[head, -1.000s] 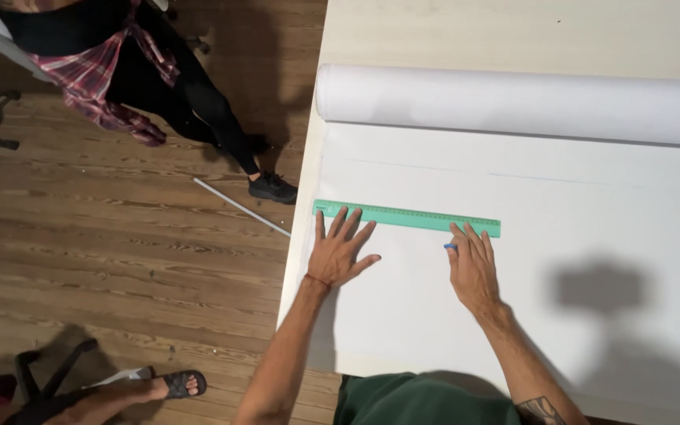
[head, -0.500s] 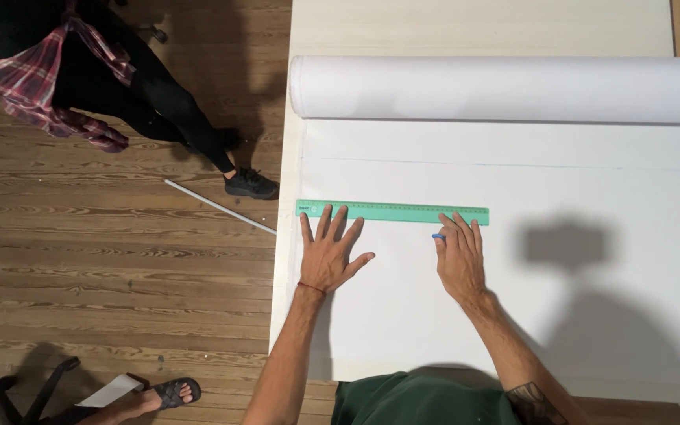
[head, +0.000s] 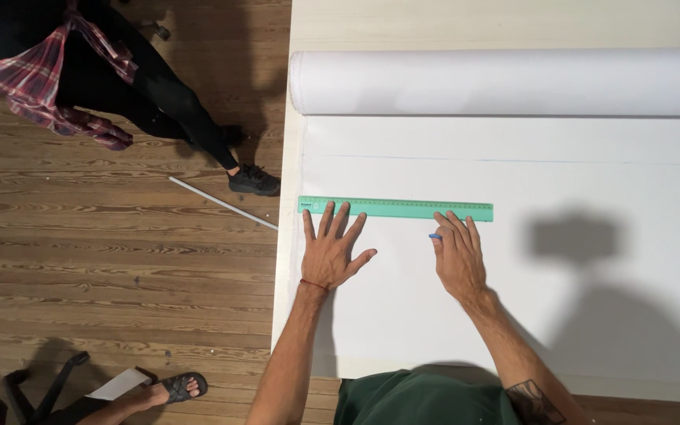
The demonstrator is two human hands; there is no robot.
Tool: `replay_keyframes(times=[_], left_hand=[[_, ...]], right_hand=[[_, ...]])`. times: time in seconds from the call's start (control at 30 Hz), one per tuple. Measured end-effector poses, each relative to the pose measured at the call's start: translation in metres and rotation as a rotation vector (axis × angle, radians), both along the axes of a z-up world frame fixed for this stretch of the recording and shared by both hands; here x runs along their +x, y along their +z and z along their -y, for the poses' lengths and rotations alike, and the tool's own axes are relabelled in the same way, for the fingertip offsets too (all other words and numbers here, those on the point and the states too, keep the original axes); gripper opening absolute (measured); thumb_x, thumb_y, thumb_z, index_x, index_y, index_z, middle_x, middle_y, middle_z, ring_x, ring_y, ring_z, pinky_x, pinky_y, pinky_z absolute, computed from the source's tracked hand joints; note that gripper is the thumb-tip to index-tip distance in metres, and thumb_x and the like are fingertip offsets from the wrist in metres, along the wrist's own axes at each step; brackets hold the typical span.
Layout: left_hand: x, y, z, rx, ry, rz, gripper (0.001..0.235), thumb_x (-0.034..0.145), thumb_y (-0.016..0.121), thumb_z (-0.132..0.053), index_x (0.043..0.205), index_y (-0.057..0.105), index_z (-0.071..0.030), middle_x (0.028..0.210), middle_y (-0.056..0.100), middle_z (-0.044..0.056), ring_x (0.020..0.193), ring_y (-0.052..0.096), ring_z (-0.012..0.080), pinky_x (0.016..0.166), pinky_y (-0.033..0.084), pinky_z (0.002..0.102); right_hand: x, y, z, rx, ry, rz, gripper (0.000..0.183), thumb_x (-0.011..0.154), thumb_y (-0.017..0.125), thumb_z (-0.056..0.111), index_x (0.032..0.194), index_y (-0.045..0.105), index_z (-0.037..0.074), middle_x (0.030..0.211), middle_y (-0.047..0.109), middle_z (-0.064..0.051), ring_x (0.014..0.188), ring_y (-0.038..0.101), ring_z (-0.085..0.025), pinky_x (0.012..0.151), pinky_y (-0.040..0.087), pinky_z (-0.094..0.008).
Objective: Marking straight lines on a roll of white material using a ruler and a marking tool
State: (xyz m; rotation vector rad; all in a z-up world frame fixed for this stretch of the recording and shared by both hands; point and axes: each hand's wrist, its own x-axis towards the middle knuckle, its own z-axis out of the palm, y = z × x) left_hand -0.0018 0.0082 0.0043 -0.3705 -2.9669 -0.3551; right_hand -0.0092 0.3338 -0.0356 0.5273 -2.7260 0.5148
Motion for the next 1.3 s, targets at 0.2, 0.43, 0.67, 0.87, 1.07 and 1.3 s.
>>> replay_keyframes(times=[0.2,0.43,0.67,0.87,1.07,1.3], left_hand=[[0.001,0.002,0.0,-0.002,0.0,0.018,0.083,0.106,0.046,-0.092,0.172,0.057,-0.043,0.181,0.054,0.005,0.176,0.035,0.0362,0.141,0.008,0.082],[0.002,-0.001,0.0,-0.019,0.009,0.038,0.085,0.105,0.046,-0.094,0.174,0.055,-0.044,0.184,0.051,0.005,0.178,0.033,0.0357,0.141,0.006,0.081],[0.002,0.001,-0.001,-0.019,0.016,0.045,0.086,0.105,0.046,-0.094,0.175,0.054,-0.045,0.185,0.049,0.003,0.179,0.03,0.0346,0.142,0.004,0.079],[0.002,0.002,-0.001,-0.017,0.014,0.051,0.086,0.105,0.046,-0.093,0.176,0.052,-0.045,0.186,0.048,0.003,0.179,0.029,0.0348,0.142,0.004,0.079],[0.001,0.001,-0.002,-0.016,0.02,0.046,0.086,0.105,0.045,-0.094,0.176,0.052,-0.046,0.186,0.048,0.003,0.179,0.029,0.0343,0.142,0.004,0.079],[0.0,0.0,-0.003,-0.011,0.02,-0.006,0.084,0.103,0.05,-0.091,0.173,0.056,-0.044,0.183,0.051,0.004,0.177,0.034,0.0344,0.141,0.008,0.081]], right_hand=[[-0.001,-0.003,-0.001,0.006,0.007,-0.014,0.021,0.125,0.056,0.029,0.127,0.064,0.011,0.168,0.07,-0.01,0.164,0.058,-0.031,0.146,0.03,-0.057],[0.0,-0.002,-0.001,-0.006,0.015,0.002,0.021,0.125,0.055,0.029,0.128,0.063,0.009,0.169,0.069,-0.011,0.165,0.057,-0.032,0.147,0.028,-0.057],[0.0,-0.001,-0.001,-0.002,0.007,0.029,0.021,0.126,0.054,0.029,0.127,0.062,0.009,0.171,0.068,-0.012,0.166,0.056,-0.031,0.148,0.027,-0.057],[0.0,-0.002,-0.002,-0.013,0.012,0.043,0.023,0.127,0.053,0.03,0.128,0.062,0.009,0.174,0.065,-0.012,0.168,0.054,-0.031,0.148,0.026,-0.056],[0.0,-0.001,-0.003,-0.013,0.008,0.056,0.023,0.127,0.053,0.03,0.127,0.062,0.009,0.173,0.066,-0.01,0.168,0.054,-0.031,0.148,0.026,-0.056],[-0.013,0.013,-0.006,-0.342,-0.004,0.204,0.019,0.122,0.068,0.028,0.128,0.067,0.011,0.161,0.07,-0.011,0.157,0.061,-0.041,0.139,0.038,-0.061]])
